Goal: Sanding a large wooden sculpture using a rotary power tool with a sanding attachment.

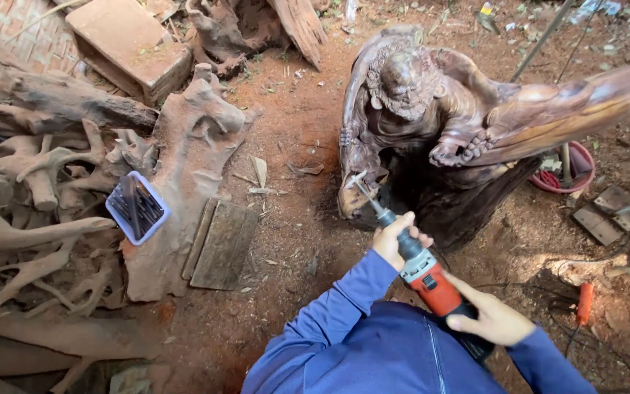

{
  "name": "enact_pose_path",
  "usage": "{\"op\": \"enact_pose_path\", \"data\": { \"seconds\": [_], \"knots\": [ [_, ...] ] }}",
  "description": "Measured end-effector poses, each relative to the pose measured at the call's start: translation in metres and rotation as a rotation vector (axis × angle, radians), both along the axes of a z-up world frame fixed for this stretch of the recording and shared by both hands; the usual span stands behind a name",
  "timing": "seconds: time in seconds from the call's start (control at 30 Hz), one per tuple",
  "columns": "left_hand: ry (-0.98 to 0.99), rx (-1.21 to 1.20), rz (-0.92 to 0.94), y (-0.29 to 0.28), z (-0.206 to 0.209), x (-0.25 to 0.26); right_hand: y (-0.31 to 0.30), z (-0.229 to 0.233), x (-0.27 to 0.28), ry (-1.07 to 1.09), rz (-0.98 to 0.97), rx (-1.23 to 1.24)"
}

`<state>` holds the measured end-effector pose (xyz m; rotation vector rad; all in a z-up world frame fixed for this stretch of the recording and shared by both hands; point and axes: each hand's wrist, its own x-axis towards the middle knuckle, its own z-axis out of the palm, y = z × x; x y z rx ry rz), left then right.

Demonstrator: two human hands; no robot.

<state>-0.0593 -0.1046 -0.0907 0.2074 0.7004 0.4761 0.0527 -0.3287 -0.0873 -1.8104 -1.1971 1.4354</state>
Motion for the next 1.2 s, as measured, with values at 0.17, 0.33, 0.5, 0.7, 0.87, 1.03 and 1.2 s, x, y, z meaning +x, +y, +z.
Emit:
{"op": "enact_pose_path", "data": {
  "seconds": [0.17,0.33,0.5,0.7,0.87,1.03,1.2],
  "knots": [
    [0.168,0.061,0.135,-0.018,-0.042,-0.038,0.03,-0.096,-0.04,0.065,-0.21,0.089],
    [0.126,-0.069,0.117,-0.004,-0.095,-0.087,0.037,-0.105,-0.097,0.004,-0.328,0.027],
    [0.237,-0.233,0.106,0.006,-0.148,-0.169,0.029,-0.164,-0.177,0.155,-0.268,-0.031],
    [0.426,-0.301,0.03,-0.012,-0.238,-0.262,0.0,-0.19,-0.288,-0.16,-0.232,-0.288],
    [0.381,-0.319,-0.078,-0.037,-0.234,-0.277,-0.037,-0.222,-0.325,-0.251,-0.289,-0.247],
    [0.408,-0.309,-0.196,-0.055,-0.227,-0.273,-0.059,-0.224,-0.342,-0.201,-0.374,-0.328],
    [0.457,-0.352,-0.361,-0.084,-0.22,-0.263,-0.092,-0.232,-0.359,-0.089,-0.491,-0.41]
  ]
}}
